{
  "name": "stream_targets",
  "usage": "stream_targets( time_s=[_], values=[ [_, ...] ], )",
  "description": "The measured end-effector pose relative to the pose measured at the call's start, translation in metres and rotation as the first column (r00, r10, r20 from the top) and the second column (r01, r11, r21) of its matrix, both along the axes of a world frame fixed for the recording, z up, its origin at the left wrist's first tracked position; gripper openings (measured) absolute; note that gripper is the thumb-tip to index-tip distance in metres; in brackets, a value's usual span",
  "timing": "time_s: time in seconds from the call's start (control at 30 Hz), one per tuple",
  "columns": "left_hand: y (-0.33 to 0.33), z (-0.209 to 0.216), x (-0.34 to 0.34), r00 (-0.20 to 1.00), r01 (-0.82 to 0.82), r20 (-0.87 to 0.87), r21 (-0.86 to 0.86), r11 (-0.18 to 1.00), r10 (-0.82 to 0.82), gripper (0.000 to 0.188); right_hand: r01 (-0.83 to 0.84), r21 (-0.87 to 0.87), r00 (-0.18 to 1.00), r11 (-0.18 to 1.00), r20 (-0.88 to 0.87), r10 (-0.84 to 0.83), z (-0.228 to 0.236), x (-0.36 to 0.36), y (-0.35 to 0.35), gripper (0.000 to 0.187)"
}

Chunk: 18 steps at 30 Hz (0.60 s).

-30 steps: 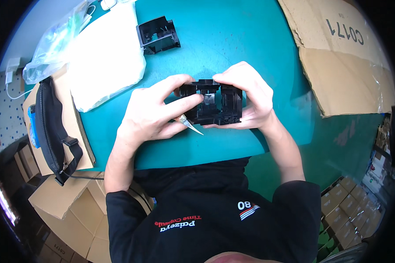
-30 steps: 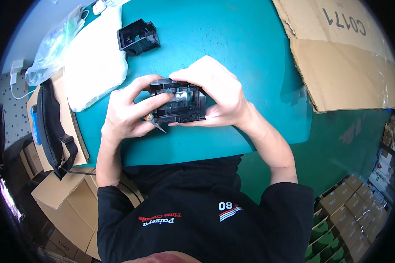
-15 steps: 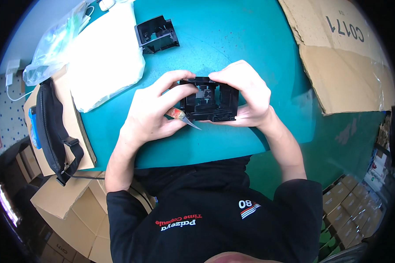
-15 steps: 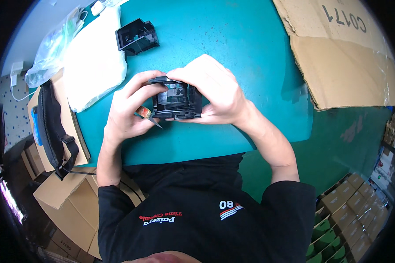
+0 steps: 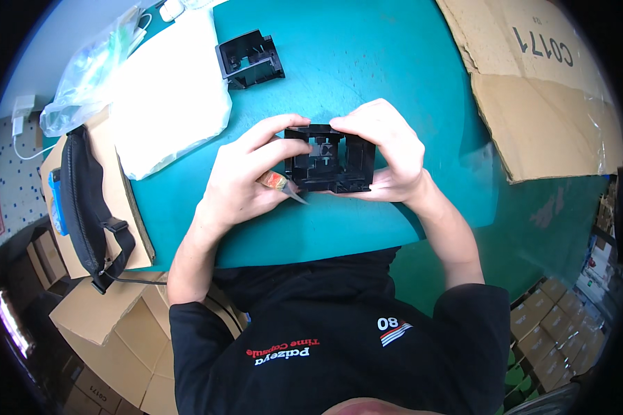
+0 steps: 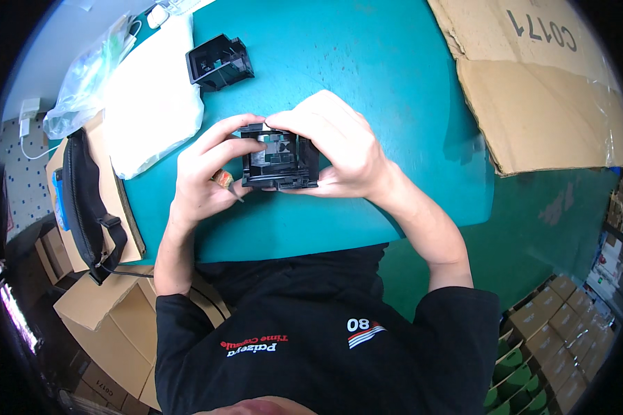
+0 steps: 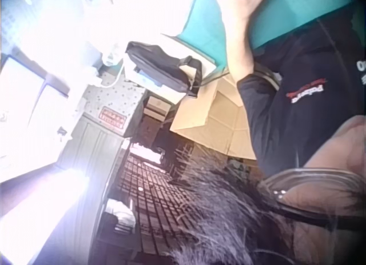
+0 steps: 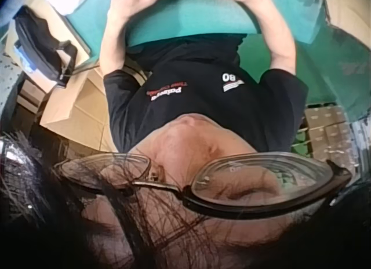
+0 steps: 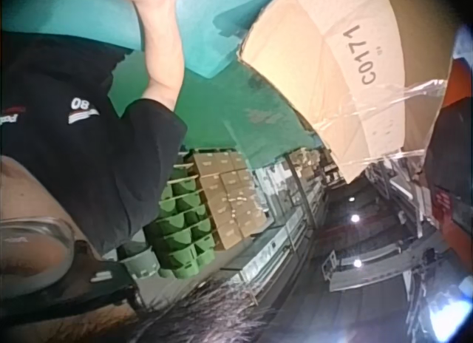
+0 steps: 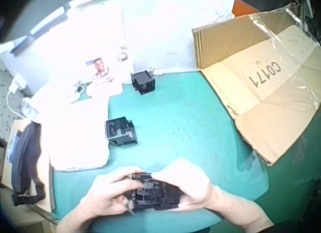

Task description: The person uses a red utility knife to scrape the interior of small black plastic electronic housings on a green workbench. After cleaning several units, they place each one into a clear plastic bag and then transfer the packaged items into a cardboard box.

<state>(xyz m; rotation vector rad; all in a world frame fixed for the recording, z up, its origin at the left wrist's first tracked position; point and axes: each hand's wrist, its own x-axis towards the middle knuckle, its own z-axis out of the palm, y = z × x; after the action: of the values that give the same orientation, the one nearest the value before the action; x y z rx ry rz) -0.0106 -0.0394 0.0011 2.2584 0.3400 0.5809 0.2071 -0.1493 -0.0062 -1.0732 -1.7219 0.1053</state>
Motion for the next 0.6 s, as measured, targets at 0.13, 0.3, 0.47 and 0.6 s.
stream_targets(
  time_s=[0.13, 0.3, 0.47, 0.6],
  values=[
    [0.002, 0.0003, -0.0041, 0.999, 0.026, 0.037, -0.007, 1.0, -0.026, 0.04, 0.001, 0.016, 0.998, 1.0, -0.056, 0.0, -0.0002, -0.0012, -0.0002, 0.068],
    [0.0038, -0.0021, -0.0068, 0.997, 0.054, 0.055, 0.055, 0.997, -0.057, 0.039, 0.017, 0.035, 0.999, 0.999, -0.046, -0.015, -0.0003, -0.0001, -0.0022, 0.068],
    [0.0013, -0.0024, -0.0019, 0.997, 0.006, 0.074, 0.14, 0.99, -0.016, 0.042, 0.02, 0.041, 0.998, 0.999, -0.065, -0.017, 0.0007, -0.0009, -0.0018, 0.067],
    [0.0057, -0.0032, -0.0035, 0.999, 0.012, 0.046, 0.231, 0.973, -0.023, 0.046, -0.006, -0.013, 0.998, 1.0, -0.068, 0.005, -0.0016, 0.0005, 0.0005, 0.068]
  ],
)
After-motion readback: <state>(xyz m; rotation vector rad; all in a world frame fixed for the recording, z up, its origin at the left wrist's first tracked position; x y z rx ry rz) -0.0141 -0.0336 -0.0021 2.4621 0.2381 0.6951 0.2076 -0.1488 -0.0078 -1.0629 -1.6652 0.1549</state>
